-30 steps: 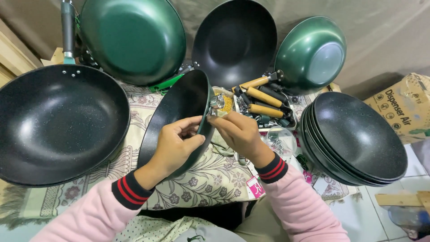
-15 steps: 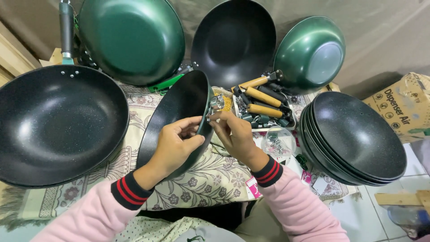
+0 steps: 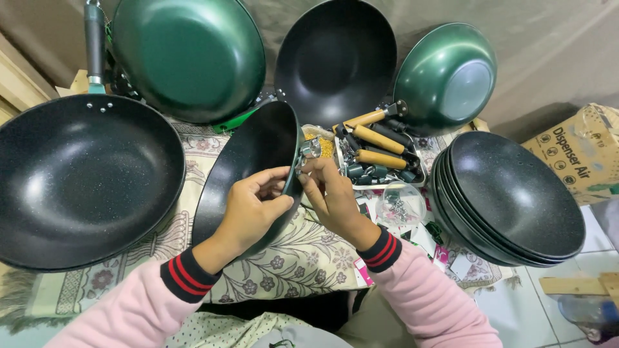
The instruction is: The person assembles a frying pan by first attaching a metal bracket to the pan's rim using a screwdriver. They then insert a handle into the bracket and secure it with a screw. Finally, they attach a small green tag to the handle.
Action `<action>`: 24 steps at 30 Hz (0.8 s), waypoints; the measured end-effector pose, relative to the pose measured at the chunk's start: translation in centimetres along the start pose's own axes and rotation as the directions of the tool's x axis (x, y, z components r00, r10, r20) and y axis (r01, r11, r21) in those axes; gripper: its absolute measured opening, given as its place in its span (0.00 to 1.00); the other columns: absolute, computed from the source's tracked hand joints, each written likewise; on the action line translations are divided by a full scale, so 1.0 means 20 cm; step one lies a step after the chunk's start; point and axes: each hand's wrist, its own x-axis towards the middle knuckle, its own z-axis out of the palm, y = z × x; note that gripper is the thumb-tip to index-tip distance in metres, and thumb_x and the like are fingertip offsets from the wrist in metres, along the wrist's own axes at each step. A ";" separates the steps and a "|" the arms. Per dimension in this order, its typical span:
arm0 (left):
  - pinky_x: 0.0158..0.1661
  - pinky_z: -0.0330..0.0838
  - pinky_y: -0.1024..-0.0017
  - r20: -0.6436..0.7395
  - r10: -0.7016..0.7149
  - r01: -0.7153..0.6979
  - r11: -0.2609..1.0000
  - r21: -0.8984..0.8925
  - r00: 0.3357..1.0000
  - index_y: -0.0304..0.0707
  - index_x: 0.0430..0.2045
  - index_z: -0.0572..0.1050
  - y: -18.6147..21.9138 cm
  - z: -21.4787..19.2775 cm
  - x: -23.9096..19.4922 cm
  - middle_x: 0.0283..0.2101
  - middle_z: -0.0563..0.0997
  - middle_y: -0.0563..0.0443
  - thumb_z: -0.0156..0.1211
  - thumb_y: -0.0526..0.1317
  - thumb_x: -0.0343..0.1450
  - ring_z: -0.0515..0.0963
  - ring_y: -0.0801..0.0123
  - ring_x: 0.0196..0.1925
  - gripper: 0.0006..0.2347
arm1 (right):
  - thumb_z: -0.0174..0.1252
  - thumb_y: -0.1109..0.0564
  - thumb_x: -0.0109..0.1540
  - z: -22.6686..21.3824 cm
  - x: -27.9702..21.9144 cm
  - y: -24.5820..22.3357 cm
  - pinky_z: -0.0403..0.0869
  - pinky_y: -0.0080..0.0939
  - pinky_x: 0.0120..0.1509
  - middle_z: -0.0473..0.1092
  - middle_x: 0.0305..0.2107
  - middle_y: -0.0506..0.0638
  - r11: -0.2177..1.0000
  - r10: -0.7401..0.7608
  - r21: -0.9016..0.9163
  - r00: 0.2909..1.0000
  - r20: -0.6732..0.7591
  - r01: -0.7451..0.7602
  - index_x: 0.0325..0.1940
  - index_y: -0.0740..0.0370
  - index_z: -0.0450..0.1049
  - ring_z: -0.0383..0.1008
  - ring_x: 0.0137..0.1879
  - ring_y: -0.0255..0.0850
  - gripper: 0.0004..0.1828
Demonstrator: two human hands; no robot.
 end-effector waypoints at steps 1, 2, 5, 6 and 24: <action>0.39 0.80 0.68 -0.001 -0.001 0.001 1.000 0.000 1.000 0.29 0.48 0.81 -0.01 0.00 0.00 0.33 0.87 0.39 0.63 0.28 0.59 0.83 0.67 0.34 0.21 | 0.53 0.60 0.68 0.00 0.00 -0.01 0.67 0.36 0.25 0.68 0.15 0.50 1.000 0.001 0.001 1.000 0.001 -0.001 0.48 0.61 0.68 0.67 0.17 0.42 0.05; 0.39 0.80 0.68 0.002 -0.001 0.001 1.000 0.001 1.000 0.29 0.49 0.81 -0.01 0.00 0.00 0.34 0.87 0.39 0.63 0.28 0.59 0.83 0.67 0.34 0.21 | 0.52 0.60 0.69 0.01 0.00 -0.03 0.67 0.37 0.25 0.68 0.15 0.50 1.000 0.018 0.012 1.000 -0.006 -0.018 0.47 0.62 0.68 0.66 0.17 0.42 0.05; 0.39 0.80 0.68 0.002 0.002 -0.002 1.000 0.009 1.000 0.29 0.49 0.81 -0.02 0.00 0.01 0.33 0.86 0.39 0.64 0.28 0.59 0.83 0.66 0.34 0.21 | 0.51 0.59 0.69 0.03 -0.01 -0.05 0.67 0.37 0.26 0.68 0.14 0.50 0.998 0.058 0.038 0.998 -0.022 -0.057 0.47 0.62 0.66 0.65 0.18 0.41 0.04; 0.39 0.80 0.68 0.000 0.005 -0.005 1.000 0.016 1.000 0.30 0.48 0.81 -0.03 0.00 0.00 0.33 0.86 0.39 0.64 0.28 0.59 0.83 0.65 0.34 0.21 | 0.51 0.59 0.69 0.04 -0.01 -0.05 0.67 0.38 0.27 0.68 0.14 0.51 0.996 0.079 0.054 0.996 -0.030 -0.078 0.47 0.62 0.66 0.65 0.19 0.41 0.04; 0.38 0.80 0.70 -0.009 0.001 -0.001 1.000 0.014 1.000 0.29 0.47 0.81 -0.01 0.02 -0.02 0.33 0.86 0.40 0.62 0.28 0.59 0.84 0.66 0.34 0.20 | 0.48 0.55 0.70 0.06 -0.05 -0.06 0.69 0.35 0.26 0.69 0.14 0.52 0.961 0.243 0.143 0.970 -0.028 -0.237 0.46 0.61 0.64 0.70 0.19 0.39 0.06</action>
